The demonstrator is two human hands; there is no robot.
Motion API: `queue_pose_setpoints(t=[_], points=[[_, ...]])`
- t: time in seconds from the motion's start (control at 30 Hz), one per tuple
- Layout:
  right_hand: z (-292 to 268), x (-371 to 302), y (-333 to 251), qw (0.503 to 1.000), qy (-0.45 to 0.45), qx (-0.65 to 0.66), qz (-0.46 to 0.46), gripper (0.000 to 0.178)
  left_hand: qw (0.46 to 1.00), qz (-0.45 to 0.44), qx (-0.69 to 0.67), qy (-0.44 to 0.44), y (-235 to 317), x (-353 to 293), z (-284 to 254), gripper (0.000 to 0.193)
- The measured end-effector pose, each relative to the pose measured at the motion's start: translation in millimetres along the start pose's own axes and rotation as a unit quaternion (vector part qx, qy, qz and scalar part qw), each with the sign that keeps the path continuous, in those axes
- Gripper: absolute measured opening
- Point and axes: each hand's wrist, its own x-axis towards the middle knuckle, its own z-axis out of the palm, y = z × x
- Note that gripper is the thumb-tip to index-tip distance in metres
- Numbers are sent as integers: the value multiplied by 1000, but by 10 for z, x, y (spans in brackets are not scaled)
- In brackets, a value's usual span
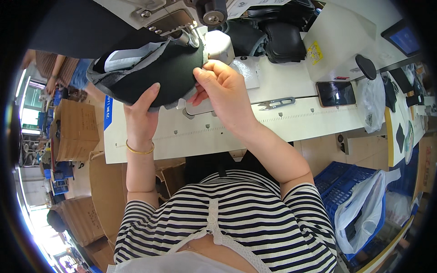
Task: The recorder is sewing shoe components using an industrial sewing machine.
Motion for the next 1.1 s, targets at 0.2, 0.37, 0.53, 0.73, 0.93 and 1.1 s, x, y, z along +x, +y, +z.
queue_pose_setpoints(t=[0.2,0.37,0.53,0.73,0.93,1.1], points=[[5,6,-9,1000,-2,-9,1,20,1000,14,-8,22,-73,55,59,34],[-24,27,8,1000,-14,2,-3,20,998,39,33,41,-151,52,121,30],[-33,45,36,1000,-5,1,-9,20,991,77,88,70,-249,34,209,26],[-30,67,34,1000,-10,11,-16,21,986,122,67,88,-358,17,338,23],[-32,101,65,1000,4,23,-18,22,977,147,113,110,-425,53,432,18],[-55,118,94,1000,6,22,-20,22,970,160,124,134,-445,49,531,17]])
